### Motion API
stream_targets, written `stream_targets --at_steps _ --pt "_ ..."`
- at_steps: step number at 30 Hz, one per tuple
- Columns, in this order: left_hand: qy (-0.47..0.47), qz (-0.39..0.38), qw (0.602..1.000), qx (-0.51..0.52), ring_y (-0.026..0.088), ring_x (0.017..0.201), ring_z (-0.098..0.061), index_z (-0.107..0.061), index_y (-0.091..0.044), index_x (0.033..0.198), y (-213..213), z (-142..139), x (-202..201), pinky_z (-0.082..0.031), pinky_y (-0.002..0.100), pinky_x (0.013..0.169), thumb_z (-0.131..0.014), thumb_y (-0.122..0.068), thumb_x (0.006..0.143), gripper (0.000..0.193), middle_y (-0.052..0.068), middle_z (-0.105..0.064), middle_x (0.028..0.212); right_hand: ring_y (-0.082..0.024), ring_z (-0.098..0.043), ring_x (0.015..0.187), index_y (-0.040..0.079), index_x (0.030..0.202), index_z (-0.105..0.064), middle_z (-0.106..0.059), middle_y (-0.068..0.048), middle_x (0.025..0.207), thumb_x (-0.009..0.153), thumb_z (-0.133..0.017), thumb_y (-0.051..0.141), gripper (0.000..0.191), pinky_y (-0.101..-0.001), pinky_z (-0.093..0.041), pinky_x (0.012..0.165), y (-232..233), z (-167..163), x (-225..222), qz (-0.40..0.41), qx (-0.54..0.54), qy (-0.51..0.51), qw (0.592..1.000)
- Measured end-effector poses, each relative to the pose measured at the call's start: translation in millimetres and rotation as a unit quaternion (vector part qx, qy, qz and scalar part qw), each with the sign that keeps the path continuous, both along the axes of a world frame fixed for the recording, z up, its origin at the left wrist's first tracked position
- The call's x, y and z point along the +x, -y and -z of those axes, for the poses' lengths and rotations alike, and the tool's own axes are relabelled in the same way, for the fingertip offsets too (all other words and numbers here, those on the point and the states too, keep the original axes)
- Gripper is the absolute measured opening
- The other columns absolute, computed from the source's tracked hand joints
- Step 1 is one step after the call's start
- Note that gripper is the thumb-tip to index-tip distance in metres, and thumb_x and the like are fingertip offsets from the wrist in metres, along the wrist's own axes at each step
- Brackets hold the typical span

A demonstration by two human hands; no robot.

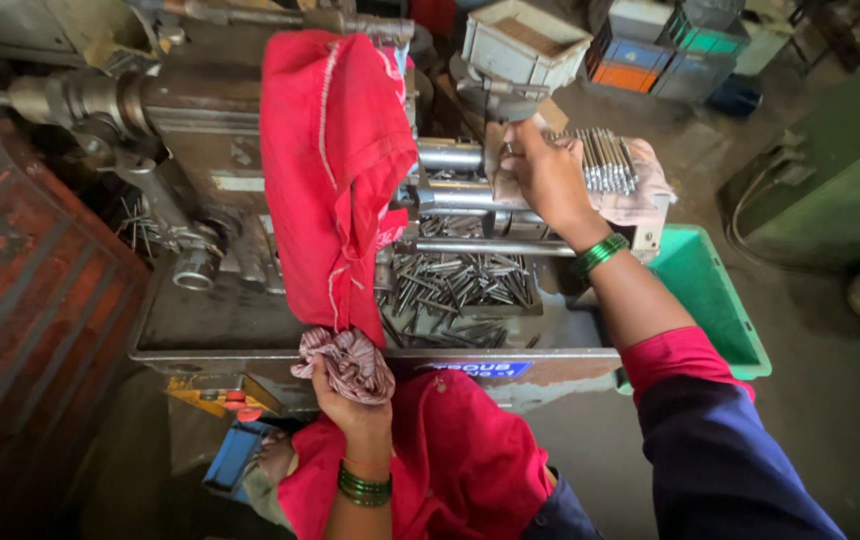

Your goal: The person operates a metalworking machine by repeatedly inserting small metal pins into a slot and pulling a lever to process them. They occasionally pause to wipe the machine with a cloth and inspect the pins.

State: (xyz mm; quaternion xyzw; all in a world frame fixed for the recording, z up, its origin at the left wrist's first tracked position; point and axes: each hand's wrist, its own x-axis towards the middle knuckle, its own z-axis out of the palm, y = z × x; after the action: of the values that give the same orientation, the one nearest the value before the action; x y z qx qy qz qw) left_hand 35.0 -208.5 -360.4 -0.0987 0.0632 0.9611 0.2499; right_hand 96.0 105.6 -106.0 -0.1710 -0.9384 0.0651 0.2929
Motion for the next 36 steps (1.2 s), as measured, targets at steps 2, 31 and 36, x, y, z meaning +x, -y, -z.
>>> stream_targets --at_steps 2,31,36 --pt "-0.007 -0.012 1.000 -0.025 0.023 0.091 -0.070 -0.065 -0.015 0.122 0 1 1 -0.059 0.039 0.075 -0.053 -0.045 0.102 0.038 0.004 -0.072 0.107 -0.026 -0.075 0.089 0.009 0.125 -0.063 -0.079 -0.009 0.097 0.097 -0.072 0.009 0.029 -0.0428 -0.045 0.092 13 11 13 -0.047 -0.016 -0.091 0.995" --pt "-0.029 0.064 0.997 0.044 0.026 0.084 -0.067 -0.068 -0.008 0.116 -7 -27 15 -0.058 0.039 0.070 -0.056 -0.044 0.104 0.040 0.008 -0.072 0.101 -0.037 -0.070 0.094 0.012 0.110 -0.075 -0.073 -0.012 0.105 0.093 -0.069 0.021 0.021 -0.0446 -0.056 0.079 63 179 84 -0.012 -0.218 0.053 0.974" --pt "-0.016 0.048 0.999 0.004 0.026 0.085 -0.067 -0.068 -0.010 0.116 -4 -25 16 -0.058 0.040 0.072 -0.055 -0.045 0.103 0.039 0.007 -0.072 0.103 -0.036 -0.070 0.096 0.012 0.111 -0.076 -0.074 -0.013 0.106 0.092 -0.070 0.020 0.021 -0.0433 -0.056 0.081 61 182 85 -0.029 -0.228 0.066 0.971"
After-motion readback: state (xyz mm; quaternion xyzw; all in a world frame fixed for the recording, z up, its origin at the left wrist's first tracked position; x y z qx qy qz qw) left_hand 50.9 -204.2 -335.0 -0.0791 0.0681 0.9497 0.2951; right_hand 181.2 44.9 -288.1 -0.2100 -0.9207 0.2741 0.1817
